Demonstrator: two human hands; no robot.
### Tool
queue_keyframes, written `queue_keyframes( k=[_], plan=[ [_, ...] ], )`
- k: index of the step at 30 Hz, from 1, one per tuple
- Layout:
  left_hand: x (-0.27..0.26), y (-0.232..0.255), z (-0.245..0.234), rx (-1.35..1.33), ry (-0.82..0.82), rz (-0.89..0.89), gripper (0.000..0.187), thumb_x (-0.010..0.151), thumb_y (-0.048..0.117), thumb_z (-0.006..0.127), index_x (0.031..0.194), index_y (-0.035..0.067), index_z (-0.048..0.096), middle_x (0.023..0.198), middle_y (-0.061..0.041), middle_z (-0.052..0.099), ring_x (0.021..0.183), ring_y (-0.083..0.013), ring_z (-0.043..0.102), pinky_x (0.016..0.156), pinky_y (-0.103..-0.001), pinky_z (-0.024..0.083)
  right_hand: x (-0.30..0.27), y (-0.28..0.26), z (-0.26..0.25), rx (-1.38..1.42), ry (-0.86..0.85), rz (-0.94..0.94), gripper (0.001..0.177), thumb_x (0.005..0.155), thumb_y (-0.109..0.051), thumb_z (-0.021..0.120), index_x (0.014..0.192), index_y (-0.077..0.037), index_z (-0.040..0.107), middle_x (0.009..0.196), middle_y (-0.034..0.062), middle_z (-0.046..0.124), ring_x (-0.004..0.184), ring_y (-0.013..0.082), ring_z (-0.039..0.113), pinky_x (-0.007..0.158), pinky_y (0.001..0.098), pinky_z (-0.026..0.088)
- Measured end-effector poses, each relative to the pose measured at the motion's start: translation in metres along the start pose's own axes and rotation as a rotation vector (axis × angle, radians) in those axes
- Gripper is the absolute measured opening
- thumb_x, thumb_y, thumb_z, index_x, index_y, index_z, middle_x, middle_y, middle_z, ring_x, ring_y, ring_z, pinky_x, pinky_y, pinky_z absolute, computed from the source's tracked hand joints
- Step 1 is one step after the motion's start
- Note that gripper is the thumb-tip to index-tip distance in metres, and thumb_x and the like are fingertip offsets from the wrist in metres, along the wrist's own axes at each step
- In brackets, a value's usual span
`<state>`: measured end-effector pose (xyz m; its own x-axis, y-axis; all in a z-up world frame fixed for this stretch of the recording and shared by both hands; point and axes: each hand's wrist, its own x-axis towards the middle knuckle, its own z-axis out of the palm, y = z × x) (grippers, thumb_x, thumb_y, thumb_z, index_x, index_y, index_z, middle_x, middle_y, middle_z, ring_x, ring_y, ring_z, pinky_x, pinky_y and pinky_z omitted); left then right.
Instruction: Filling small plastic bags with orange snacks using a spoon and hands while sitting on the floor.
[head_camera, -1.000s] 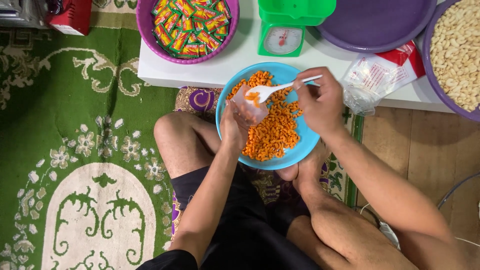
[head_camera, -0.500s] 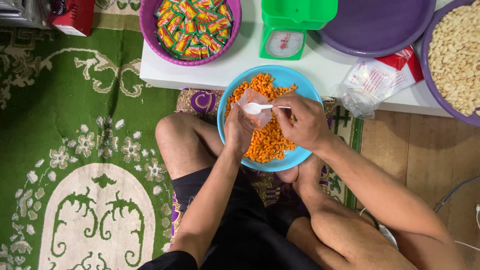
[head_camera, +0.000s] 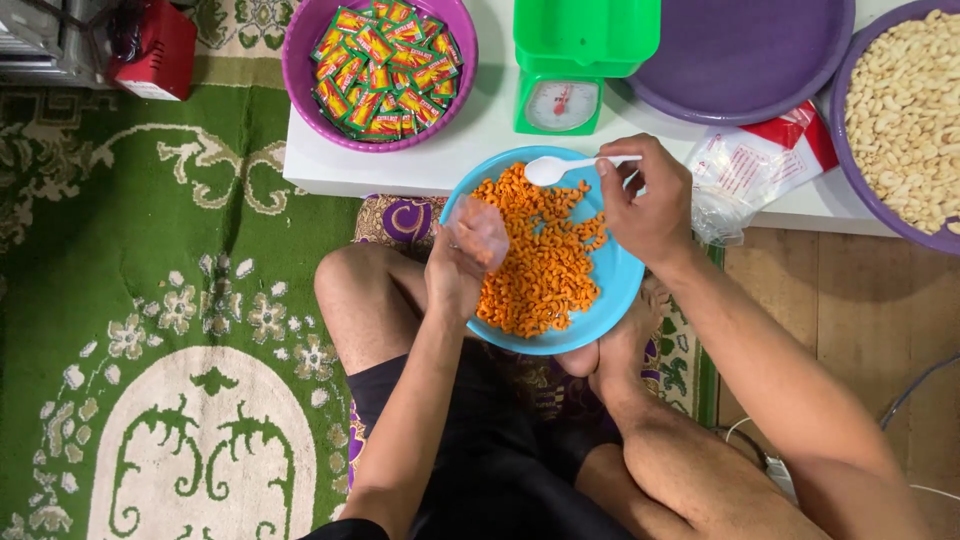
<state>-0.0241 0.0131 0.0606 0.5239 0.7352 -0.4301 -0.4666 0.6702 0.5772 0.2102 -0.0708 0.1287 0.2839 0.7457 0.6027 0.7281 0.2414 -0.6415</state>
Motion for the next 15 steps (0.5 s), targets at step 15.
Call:
queue_keyframes(
  k=[15],
  plan=[
    [0.039, -0.050, -0.076, -0.169, 0.106, -0.115, 0.070, 0.105, 0.059, 0.043, 0.126, -0.005, 0.061, 0.121, -0.026, 0.070, 0.118, -0.0379, 0.067, 0.101, -0.051, 0.054, -0.036, 0.097, 0.062, -0.010, -0.179, 0.293, 0.012, 0.099, -0.004, 0.068, 0.109, -0.008, 0.071, 0.096, 0.0128, 0.077, 0.078, 0.0326, 0.075, 0.059, 0.0403, 0.059]
  ],
)
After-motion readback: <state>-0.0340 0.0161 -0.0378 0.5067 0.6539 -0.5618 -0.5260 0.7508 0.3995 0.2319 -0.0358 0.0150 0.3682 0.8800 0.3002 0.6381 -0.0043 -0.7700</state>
